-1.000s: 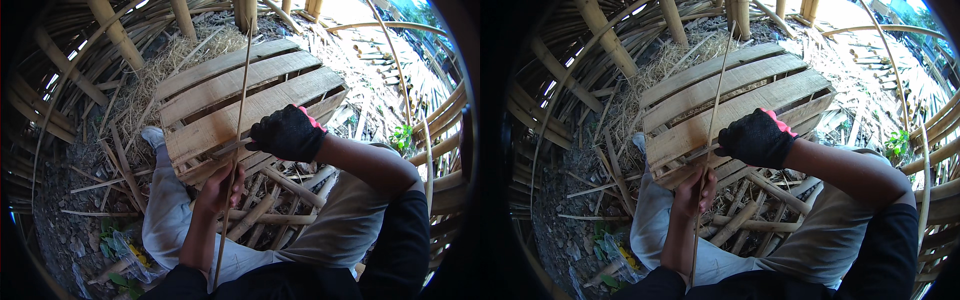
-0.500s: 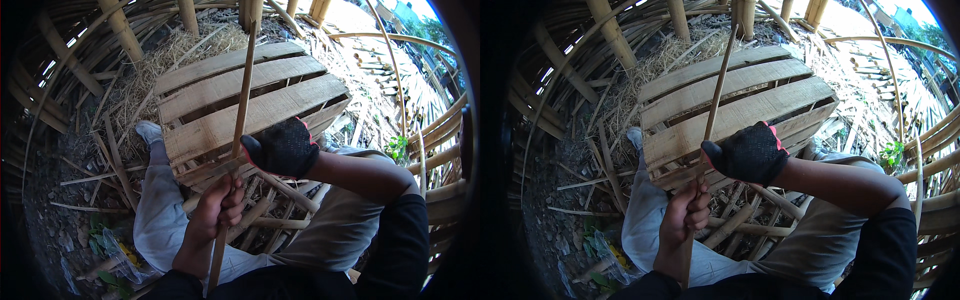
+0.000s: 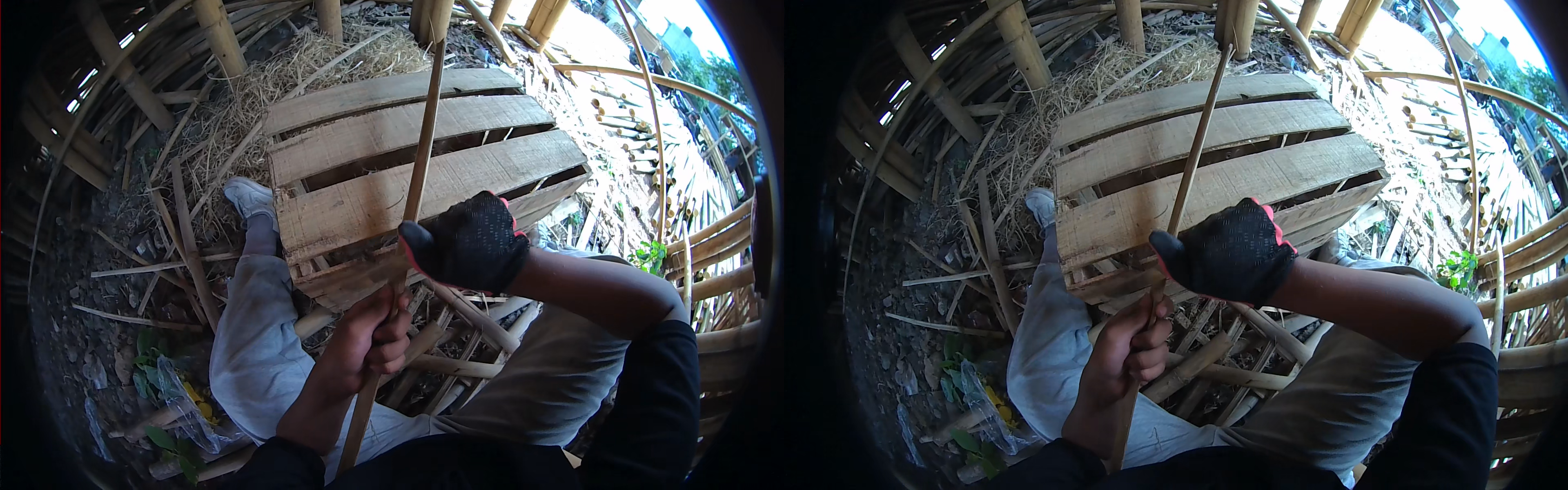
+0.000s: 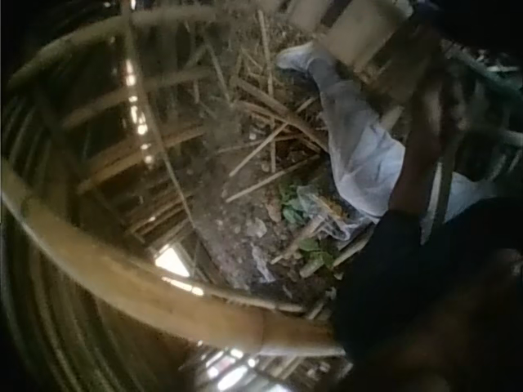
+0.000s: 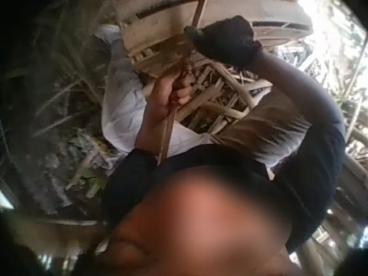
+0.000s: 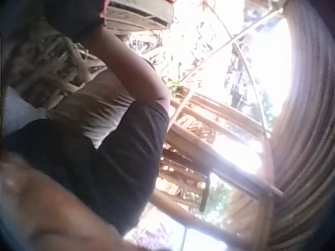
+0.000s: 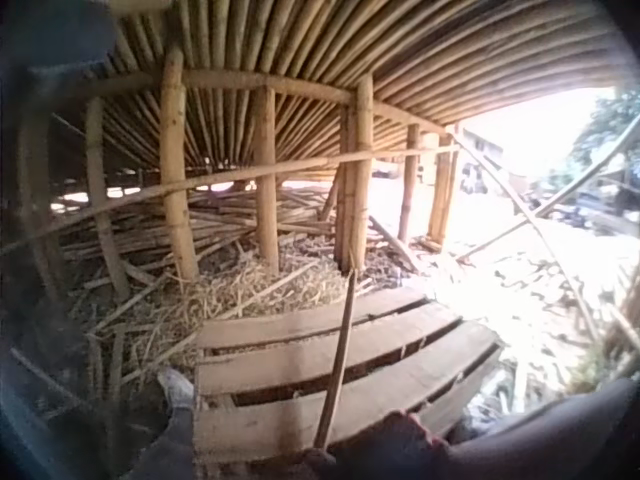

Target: The person sits on the ground and uses a knife to shave and smooth a long bamboo stick, repeatedly scraping along its length to remove the outer layer.

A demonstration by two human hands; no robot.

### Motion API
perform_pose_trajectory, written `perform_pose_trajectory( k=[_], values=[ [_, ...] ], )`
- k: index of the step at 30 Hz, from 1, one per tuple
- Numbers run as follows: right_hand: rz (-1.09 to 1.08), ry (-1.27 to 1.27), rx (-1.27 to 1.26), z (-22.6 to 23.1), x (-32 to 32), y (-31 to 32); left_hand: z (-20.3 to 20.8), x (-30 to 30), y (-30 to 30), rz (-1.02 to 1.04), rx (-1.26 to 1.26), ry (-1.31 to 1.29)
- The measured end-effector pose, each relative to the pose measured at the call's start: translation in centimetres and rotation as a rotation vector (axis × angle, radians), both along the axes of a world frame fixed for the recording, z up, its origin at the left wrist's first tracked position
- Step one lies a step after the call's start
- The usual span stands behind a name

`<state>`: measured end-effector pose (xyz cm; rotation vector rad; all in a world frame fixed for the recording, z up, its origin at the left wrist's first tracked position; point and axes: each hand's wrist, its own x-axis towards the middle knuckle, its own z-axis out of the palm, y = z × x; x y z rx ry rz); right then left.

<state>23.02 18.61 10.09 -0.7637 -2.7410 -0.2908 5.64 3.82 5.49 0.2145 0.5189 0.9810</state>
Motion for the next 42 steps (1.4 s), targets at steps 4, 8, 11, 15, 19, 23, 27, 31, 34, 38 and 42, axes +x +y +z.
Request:
perform_pose_trajectory(
  k=[4,8,11,15,19,23,27,31,34,38,42],
  values=[
    [-0.149,-0.099,-0.082,1.2,-0.3,4.6,0.3,0.0,-0.3,-0.008,-0.001,-0.023],
    [-0.164,-0.063,-0.206,1.0,-0.7,0.6,0.8,0.0,-0.3,0.015,-0.020,0.017],
    [-0.255,-0.086,-0.218,1.8,-0.7,4.2,1.1,-0.1,-0.7,0.033,-0.043,0.093],
    [-0.164,-0.183,-0.353,2.8,-1.0,0.5,1.9,0.1,-1.3,-0.008,-0.071,0.114],
    [-0.240,-0.047,-0.164,1.6,0.1,5.7,1.8,-0.4,-1.0,0.011,-0.052,0.148],
    [-0.123,-0.073,-0.234,2.7,-0.8,0.7,1.9,-0.2,-1.4,-0.007,-0.074,0.101],
    [-0.554,-0.259,-0.199,3.8,0.6,9.1,1.5,0.3,-1.2,-0.051,-0.077,0.125],
    [-0.537,-0.312,-0.500,6.4,-1.2,5.0,0.5,0.3,-1.2,-0.047,-0.052,0.041],
    [-0.228,0.058,-0.482,4.4,1.1,6.0,1.2,-0.1,-1.0,-0.051,0.031,0.030],
    [-0.206,0.212,-0.795,5.3,0.7,4.9,0.9,-0.1,-1.3,-0.056,0.106,0.029],
    [0.017,0.072,-0.770,5.6,0.0,3.1,2.4,1.4,-1.2,0.189,-0.019,0.196]
  ],
)
